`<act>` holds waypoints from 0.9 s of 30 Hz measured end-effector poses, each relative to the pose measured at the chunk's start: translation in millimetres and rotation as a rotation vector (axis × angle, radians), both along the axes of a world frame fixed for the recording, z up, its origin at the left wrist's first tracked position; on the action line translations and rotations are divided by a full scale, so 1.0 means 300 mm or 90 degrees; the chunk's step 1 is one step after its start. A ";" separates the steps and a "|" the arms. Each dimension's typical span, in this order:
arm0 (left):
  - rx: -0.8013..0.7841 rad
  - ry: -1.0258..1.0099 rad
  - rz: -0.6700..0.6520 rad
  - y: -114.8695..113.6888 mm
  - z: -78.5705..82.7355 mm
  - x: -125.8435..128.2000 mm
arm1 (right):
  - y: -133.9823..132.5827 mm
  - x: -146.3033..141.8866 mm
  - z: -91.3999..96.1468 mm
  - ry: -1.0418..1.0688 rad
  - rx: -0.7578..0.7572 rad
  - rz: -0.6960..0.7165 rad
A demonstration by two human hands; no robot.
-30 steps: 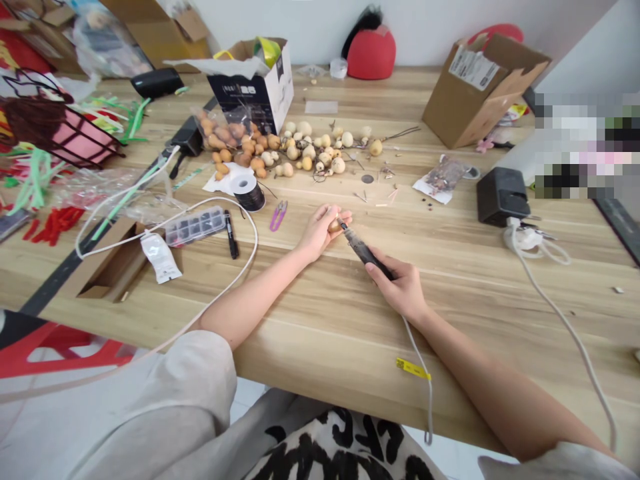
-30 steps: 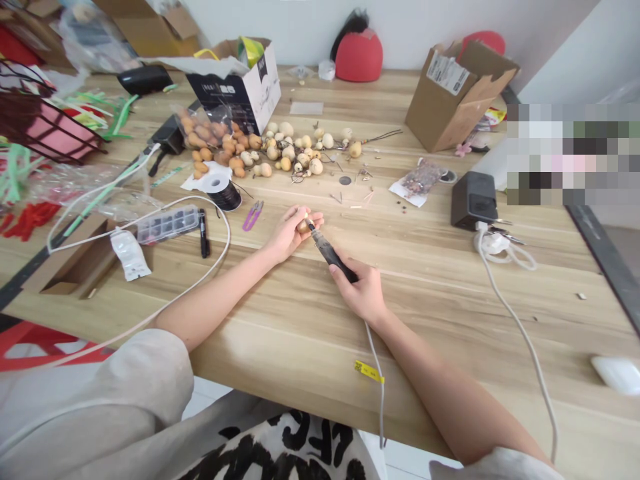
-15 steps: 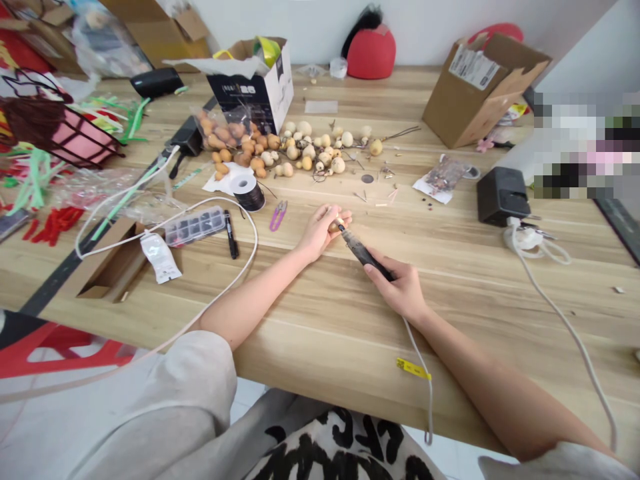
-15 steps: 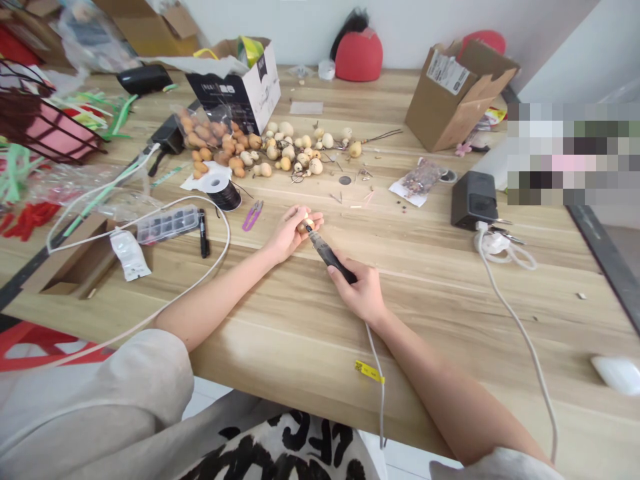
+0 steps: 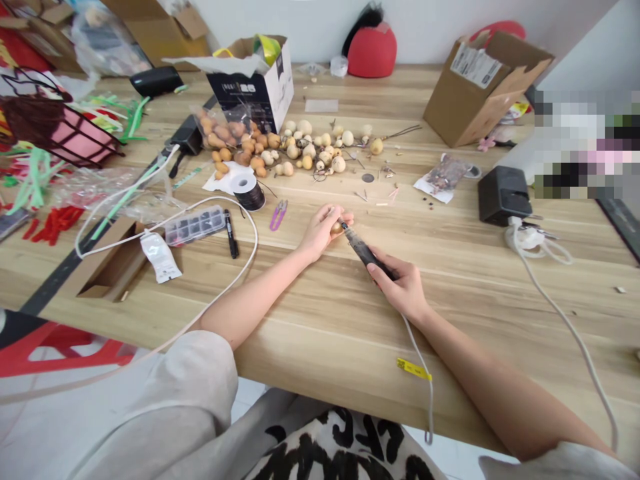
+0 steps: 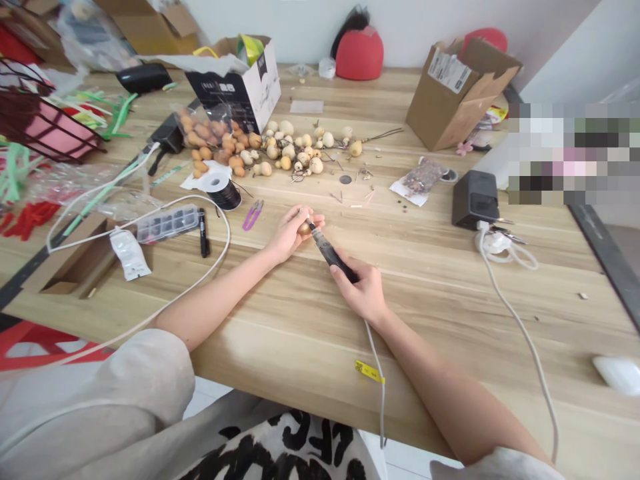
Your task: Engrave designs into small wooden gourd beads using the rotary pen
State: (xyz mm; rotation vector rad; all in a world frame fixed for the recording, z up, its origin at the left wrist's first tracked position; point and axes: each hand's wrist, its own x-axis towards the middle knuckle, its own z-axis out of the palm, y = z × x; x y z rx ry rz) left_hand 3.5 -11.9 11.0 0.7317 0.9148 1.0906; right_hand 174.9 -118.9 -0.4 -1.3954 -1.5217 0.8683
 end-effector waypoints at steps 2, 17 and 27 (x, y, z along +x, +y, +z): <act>0.007 0.005 -0.003 0.001 0.000 0.000 | 0.002 0.003 -0.002 0.008 -0.008 0.003; 0.021 -0.009 -0.003 0.000 -0.001 0.002 | 0.005 0.002 -0.007 0.026 -0.009 -0.003; -0.014 -0.024 0.026 0.006 0.007 0.003 | 0.005 0.000 -0.010 0.016 0.007 -0.009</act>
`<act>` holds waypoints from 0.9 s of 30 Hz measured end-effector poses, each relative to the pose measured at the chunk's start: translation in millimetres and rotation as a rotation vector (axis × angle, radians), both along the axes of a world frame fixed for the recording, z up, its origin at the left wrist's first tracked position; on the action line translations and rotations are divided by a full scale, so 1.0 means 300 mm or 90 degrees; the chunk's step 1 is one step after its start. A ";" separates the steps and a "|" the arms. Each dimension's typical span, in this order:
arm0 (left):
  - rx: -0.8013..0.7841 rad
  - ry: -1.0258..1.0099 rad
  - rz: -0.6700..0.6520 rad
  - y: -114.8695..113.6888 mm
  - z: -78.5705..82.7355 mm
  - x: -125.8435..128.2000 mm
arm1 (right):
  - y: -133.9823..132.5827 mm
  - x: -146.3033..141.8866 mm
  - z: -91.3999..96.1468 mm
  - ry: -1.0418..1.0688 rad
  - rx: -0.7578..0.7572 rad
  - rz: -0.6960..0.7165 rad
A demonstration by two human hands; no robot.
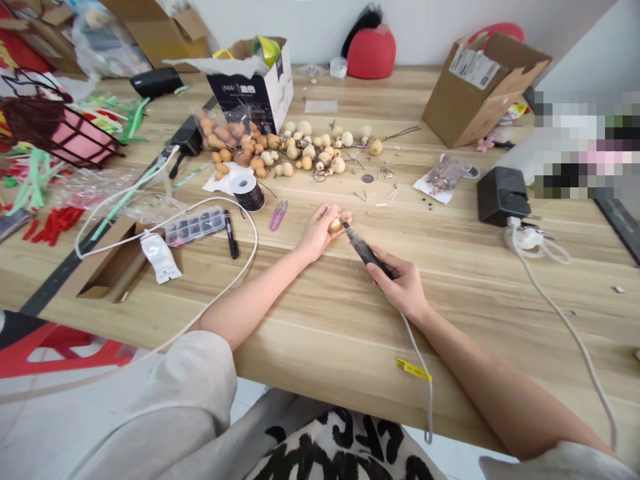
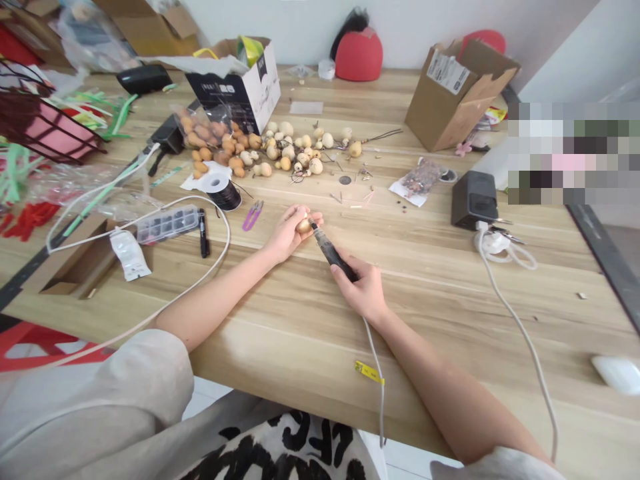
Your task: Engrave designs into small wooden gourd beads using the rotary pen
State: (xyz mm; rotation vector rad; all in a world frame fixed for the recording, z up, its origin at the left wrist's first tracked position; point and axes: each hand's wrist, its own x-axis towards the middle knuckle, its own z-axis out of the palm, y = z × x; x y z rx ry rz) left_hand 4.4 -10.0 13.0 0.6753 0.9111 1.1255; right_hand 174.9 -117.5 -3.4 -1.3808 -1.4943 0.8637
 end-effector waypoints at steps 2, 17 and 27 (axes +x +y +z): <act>0.000 -0.001 0.000 -0.001 0.002 0.000 | 0.001 0.002 -0.002 0.003 -0.007 0.007; 0.010 -0.009 -0.004 0.001 -0.004 -0.001 | 0.003 -0.002 0.000 0.015 0.020 0.022; 0.004 -0.009 -0.004 0.003 -0.008 -0.003 | 0.000 -0.006 0.004 0.003 0.022 0.023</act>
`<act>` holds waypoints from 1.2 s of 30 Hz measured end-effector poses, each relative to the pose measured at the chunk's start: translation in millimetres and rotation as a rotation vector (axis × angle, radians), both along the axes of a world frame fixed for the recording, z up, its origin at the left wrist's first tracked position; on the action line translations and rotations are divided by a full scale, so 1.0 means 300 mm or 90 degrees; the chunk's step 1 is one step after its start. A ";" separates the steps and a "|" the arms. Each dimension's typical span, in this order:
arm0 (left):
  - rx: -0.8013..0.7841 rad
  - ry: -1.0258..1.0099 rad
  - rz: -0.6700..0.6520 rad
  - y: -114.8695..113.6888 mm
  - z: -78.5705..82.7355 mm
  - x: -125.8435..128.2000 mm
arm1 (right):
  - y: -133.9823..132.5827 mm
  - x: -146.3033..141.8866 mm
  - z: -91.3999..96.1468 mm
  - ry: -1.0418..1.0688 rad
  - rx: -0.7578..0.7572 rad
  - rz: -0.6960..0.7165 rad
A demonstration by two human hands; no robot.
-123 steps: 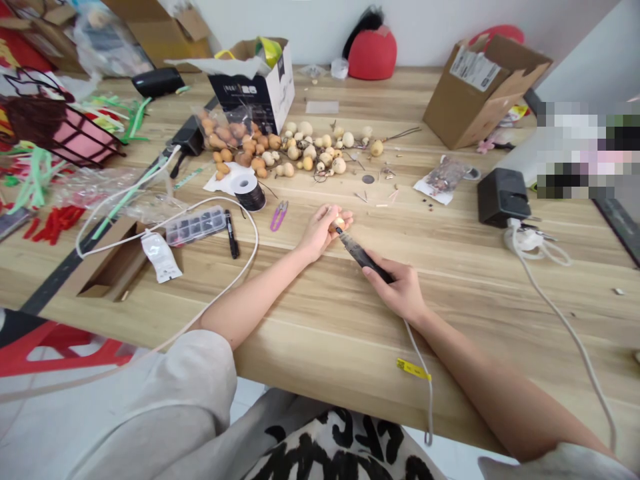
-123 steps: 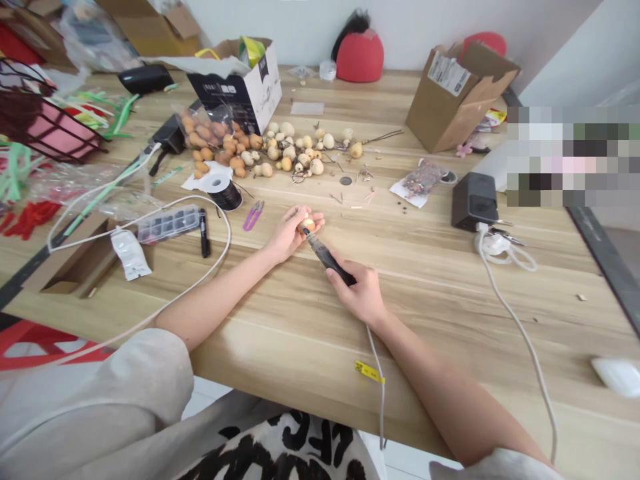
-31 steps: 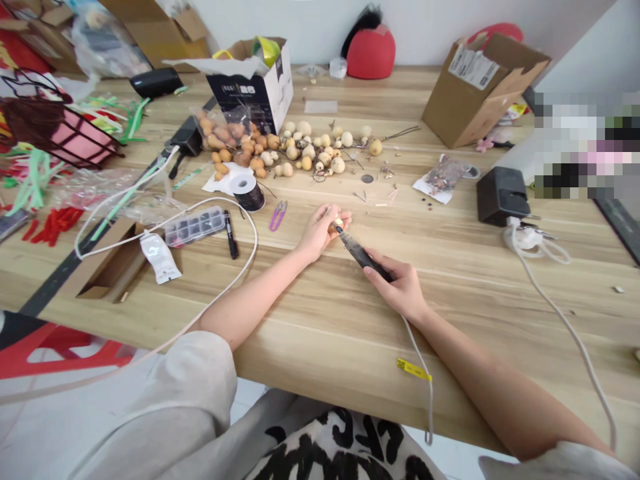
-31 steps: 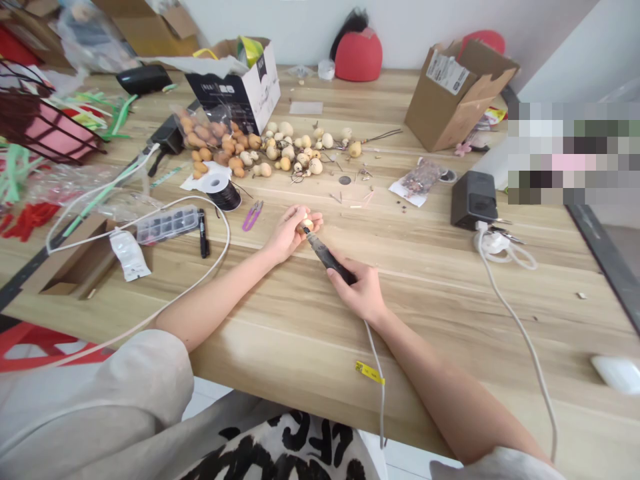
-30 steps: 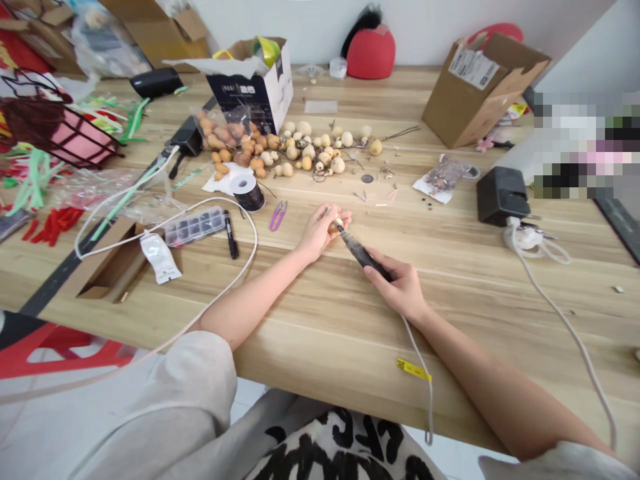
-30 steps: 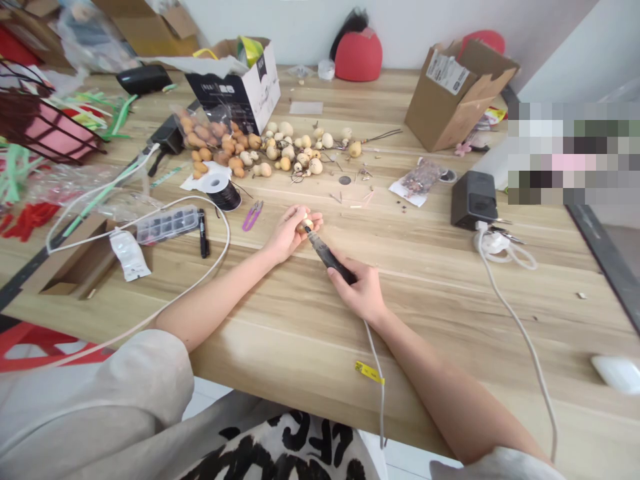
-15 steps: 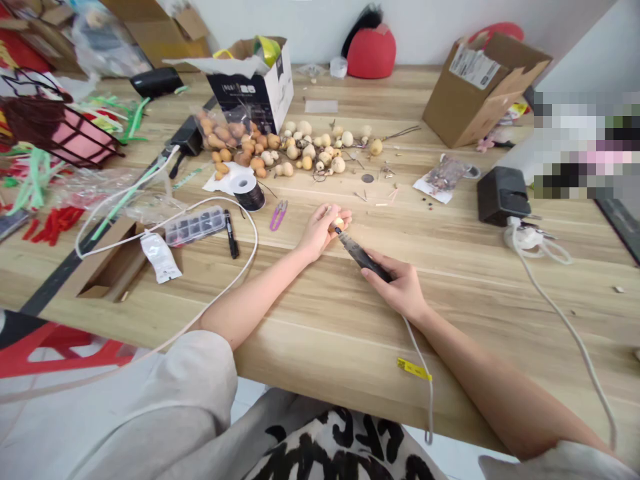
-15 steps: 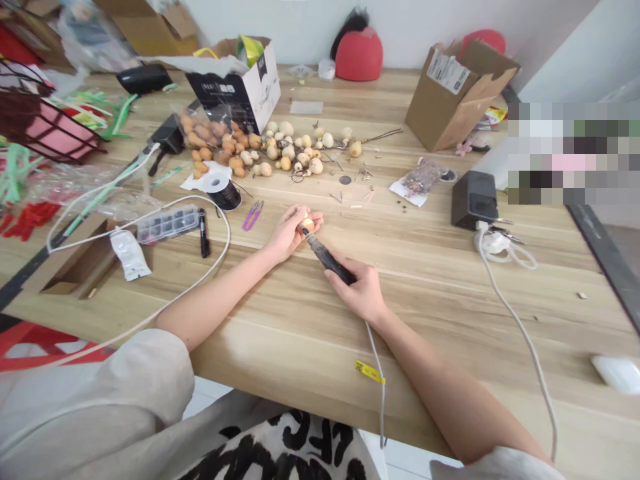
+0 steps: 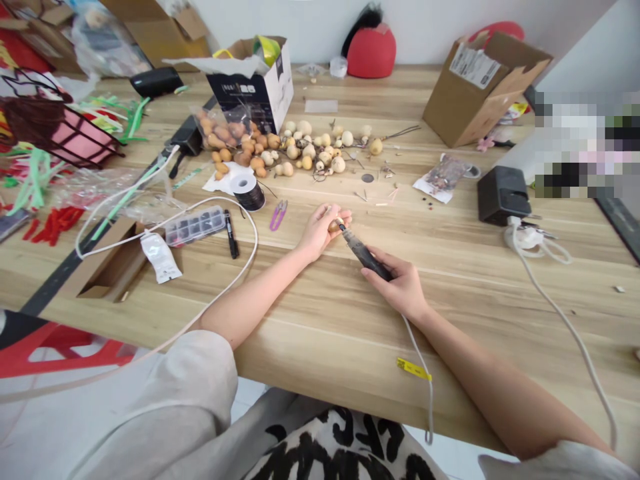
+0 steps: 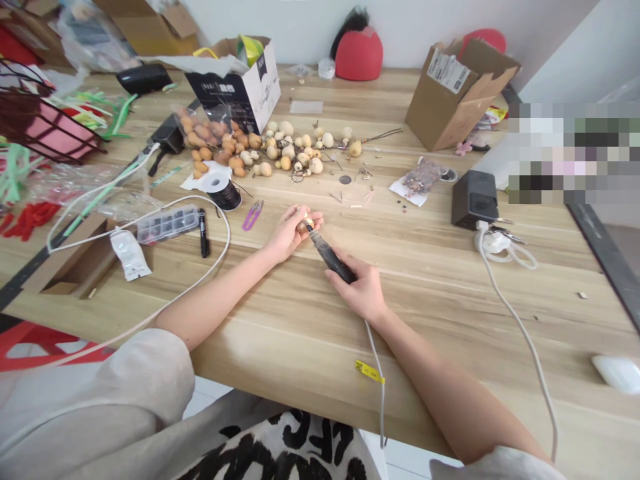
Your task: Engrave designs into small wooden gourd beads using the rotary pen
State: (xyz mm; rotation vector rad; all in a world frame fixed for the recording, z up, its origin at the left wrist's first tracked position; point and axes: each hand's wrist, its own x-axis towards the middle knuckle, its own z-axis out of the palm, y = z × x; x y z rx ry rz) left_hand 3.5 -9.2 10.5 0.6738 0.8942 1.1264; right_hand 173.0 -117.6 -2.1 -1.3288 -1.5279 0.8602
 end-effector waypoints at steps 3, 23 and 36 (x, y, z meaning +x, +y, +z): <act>-0.005 -0.002 0.004 0.001 -0.001 0.001 | 0.000 -0.001 -0.002 -0.007 0.004 0.007; 0.106 0.090 -0.041 -0.006 -0.025 -0.002 | 0.005 0.002 -0.002 0.000 -0.036 -0.018; 0.147 0.100 -0.054 -0.009 -0.033 -0.002 | 0.001 0.004 -0.001 0.003 -0.056 -0.022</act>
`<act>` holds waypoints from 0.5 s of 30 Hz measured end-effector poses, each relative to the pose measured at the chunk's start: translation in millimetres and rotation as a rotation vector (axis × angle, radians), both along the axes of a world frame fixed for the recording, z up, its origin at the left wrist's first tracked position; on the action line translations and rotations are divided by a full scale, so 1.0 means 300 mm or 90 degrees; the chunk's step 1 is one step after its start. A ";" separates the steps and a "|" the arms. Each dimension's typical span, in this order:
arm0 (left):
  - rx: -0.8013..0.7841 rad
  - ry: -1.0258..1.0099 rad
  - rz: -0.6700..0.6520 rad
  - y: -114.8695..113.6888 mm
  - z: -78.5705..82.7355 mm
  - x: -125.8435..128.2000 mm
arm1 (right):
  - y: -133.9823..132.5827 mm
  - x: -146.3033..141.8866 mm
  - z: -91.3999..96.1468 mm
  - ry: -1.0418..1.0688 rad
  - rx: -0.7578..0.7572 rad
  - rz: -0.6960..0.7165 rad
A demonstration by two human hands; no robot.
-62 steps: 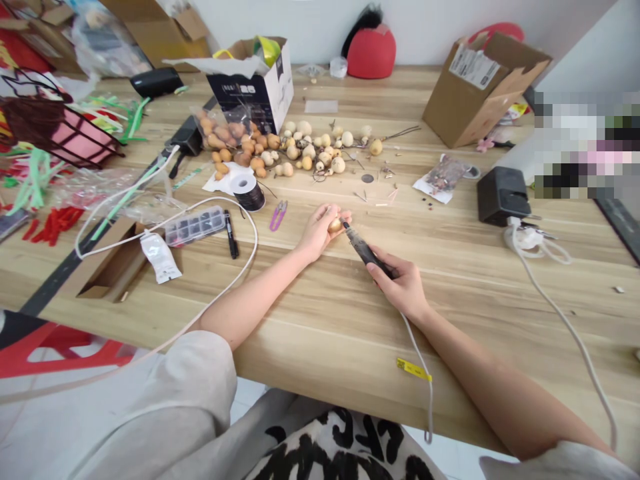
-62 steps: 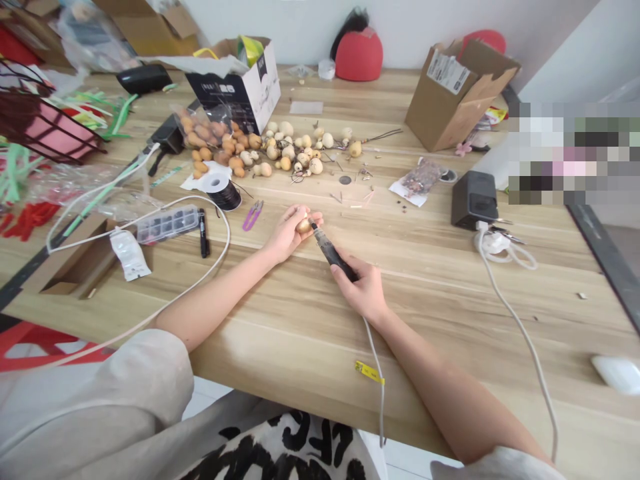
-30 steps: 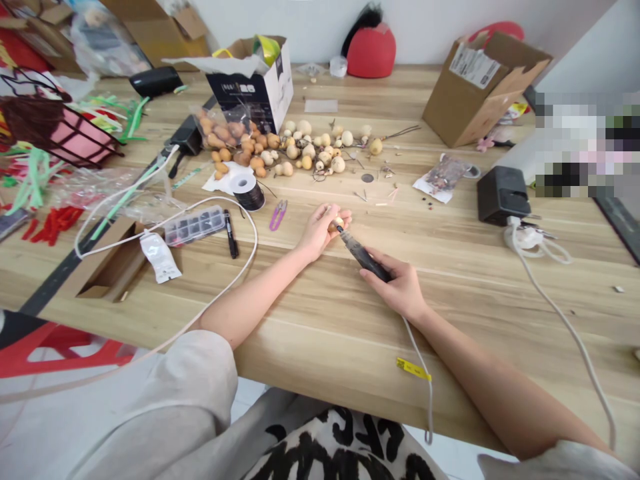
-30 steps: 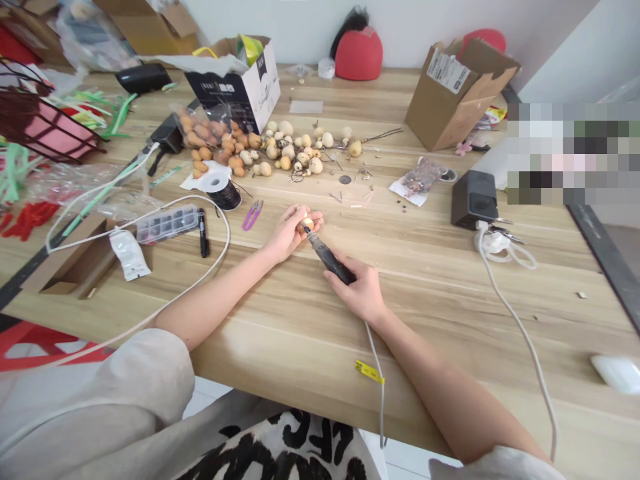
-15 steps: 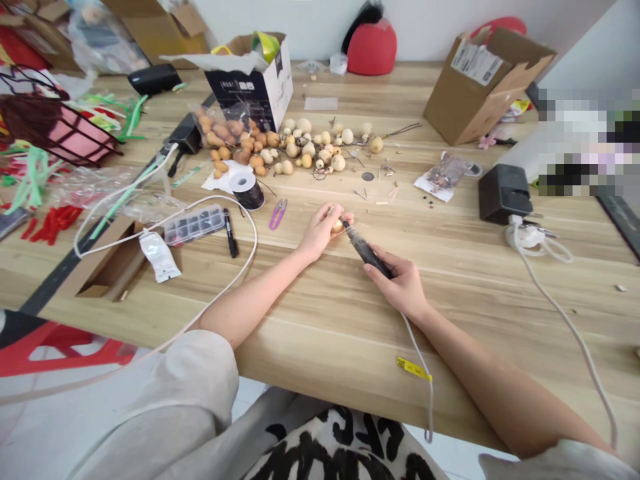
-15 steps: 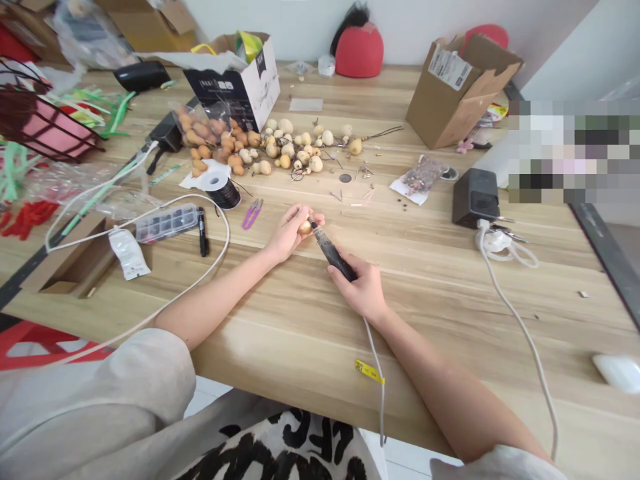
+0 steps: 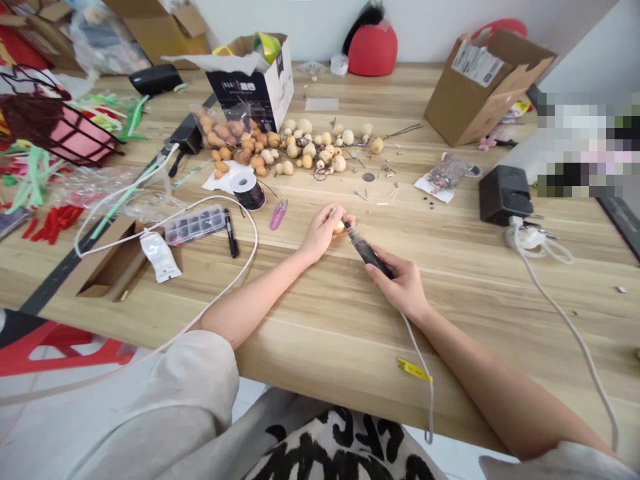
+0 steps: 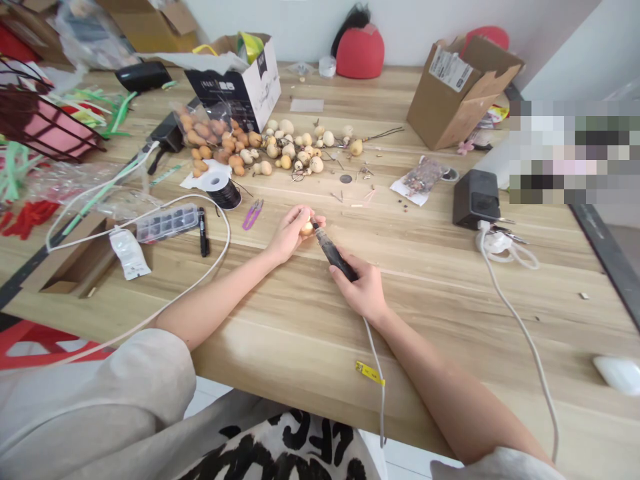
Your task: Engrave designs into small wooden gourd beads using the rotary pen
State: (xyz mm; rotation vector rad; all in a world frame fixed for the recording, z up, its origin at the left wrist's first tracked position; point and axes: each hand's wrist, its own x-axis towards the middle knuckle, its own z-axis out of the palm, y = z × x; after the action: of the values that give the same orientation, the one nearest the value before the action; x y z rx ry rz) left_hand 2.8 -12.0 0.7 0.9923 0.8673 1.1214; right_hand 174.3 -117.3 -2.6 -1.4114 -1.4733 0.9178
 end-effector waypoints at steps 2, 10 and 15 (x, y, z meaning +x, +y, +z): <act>-0.006 0.002 0.000 -0.001 0.001 -0.001 | 0.000 0.000 -0.001 0.002 0.003 -0.001; -0.001 0.026 0.016 -0.003 0.003 0.000 | 0.002 0.000 0.000 -0.003 0.022 0.016; -0.005 0.013 0.020 -0.007 0.014 0.004 | 0.003 -0.001 -0.001 -0.004 0.028 0.013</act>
State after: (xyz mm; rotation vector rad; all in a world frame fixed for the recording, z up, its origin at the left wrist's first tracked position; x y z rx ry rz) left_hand 4.1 -14.1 5.0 0.9880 0.9051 1.1359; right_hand 173.9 -116.4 -2.7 -1.3709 -1.5072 0.8893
